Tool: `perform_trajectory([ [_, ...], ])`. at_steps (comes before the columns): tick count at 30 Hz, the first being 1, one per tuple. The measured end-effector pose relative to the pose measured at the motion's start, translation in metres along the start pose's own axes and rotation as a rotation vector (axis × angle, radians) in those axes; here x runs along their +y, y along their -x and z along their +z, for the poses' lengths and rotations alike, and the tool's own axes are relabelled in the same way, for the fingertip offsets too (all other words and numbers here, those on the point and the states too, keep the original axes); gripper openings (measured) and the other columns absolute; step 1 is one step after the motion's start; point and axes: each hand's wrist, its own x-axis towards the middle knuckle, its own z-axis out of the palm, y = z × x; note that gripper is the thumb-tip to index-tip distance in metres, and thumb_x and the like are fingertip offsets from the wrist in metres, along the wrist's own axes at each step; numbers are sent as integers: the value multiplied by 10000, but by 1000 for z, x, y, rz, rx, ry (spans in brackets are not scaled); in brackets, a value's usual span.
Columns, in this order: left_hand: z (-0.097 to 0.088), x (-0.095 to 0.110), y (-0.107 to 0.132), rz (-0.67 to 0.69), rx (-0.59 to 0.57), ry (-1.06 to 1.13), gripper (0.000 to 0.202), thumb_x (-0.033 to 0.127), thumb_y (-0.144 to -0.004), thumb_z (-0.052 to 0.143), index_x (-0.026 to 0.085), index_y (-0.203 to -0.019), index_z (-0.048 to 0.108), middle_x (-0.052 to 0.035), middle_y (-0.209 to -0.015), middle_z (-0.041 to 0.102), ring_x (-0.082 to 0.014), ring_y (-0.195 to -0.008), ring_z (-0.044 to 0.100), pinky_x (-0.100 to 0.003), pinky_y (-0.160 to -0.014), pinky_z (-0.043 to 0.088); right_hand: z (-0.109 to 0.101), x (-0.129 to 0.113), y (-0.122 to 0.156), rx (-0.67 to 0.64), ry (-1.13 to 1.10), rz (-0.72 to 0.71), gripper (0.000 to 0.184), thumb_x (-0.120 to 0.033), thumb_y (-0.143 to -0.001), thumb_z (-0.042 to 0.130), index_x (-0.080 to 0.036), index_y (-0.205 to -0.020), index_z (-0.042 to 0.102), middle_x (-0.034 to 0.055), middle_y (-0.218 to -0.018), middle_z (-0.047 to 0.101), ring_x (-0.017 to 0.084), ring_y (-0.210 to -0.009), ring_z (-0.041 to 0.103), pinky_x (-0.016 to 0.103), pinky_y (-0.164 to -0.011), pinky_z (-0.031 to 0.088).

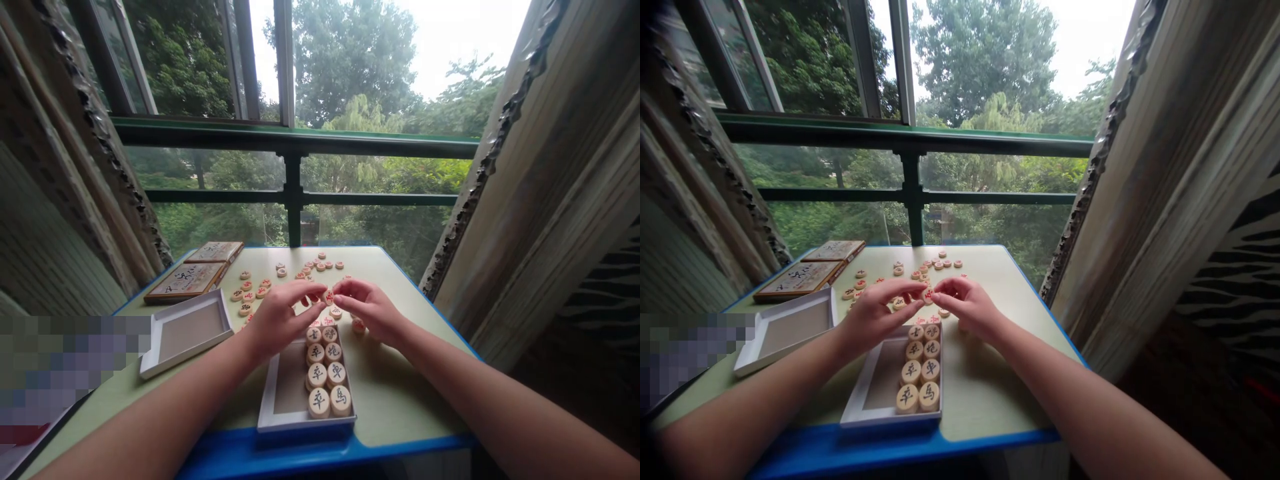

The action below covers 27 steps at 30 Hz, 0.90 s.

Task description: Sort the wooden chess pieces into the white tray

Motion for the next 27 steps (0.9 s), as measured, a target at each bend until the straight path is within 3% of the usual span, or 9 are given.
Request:
perform_trajectory([
  [4, 0, 1, -1, 50, -46, 103, 242, 210, -839, 535, 167, -1041, 663, -83, -940, 701, -165, -843, 642, -302, -768, 534, 1, -3, 1, -19, -93, 18, 262, -364, -664, 727, -166, -784, 605, 7, -760, 608, 115, -705, 537, 245, -647, 446],
  [8, 2, -2, 1, 17, 30, 88, 389, 213, -802, 589, 162, -1186, 557, -82, -993, 679, -141, -801, 634, -290, -750, 543, 3, -5, 2, 0, -127, 74, 229, -321, -663, 727, -170, -800, 622, 1, -776, 623, 101, -686, 541, 234, -633, 447],
  [10, 2, -3, 2, 23, 56, 35, 390, 224, -768, 637, 157, -1144, 558, -77, -992, 660, -127, -766, 619, -276, -720, 540, 4, -5, 1, 18, -146, 110, 217, -317, -663, 723, -170, -783, 618, -10, -751, 615, 88, -642, 529, 227, -610, 442],
  [14, -1, -4, 1, 61, 12, -69, 184, 233, -793, 621, 153, -958, 618, -53, -872, 626, -114, -719, 582, -253, -668, 510, 5, -6, 2, 11, -151, 138, 230, -318, -641, 736, -169, -760, 607, -24, -706, 591, 82, -611, 515, 225, -596, 432],
  [21, -2, -6, 0, 112, -54, -14, 284, 204, -853, 514, 178, -1121, 602, -74, -944, 617, -117, -766, 583, -243, -698, 494, 5, -10, 5, 11, -86, 77, 238, -353, -653, 728, -167, -685, 584, -27, -669, 558, 86, -629, 501, 220, -600, 411],
  [27, -2, -2, 1, 66, -29, -20, 288, 270, -810, 584, 170, -1075, 638, -44, -841, 616, -77, -594, 506, -229, -610, 479, 5, -9, 4, -14, 5, 78, 248, -400, -681, 694, -170, -713, 607, -10, -697, 585, 102, -651, 517, 230, -614, 420],
])
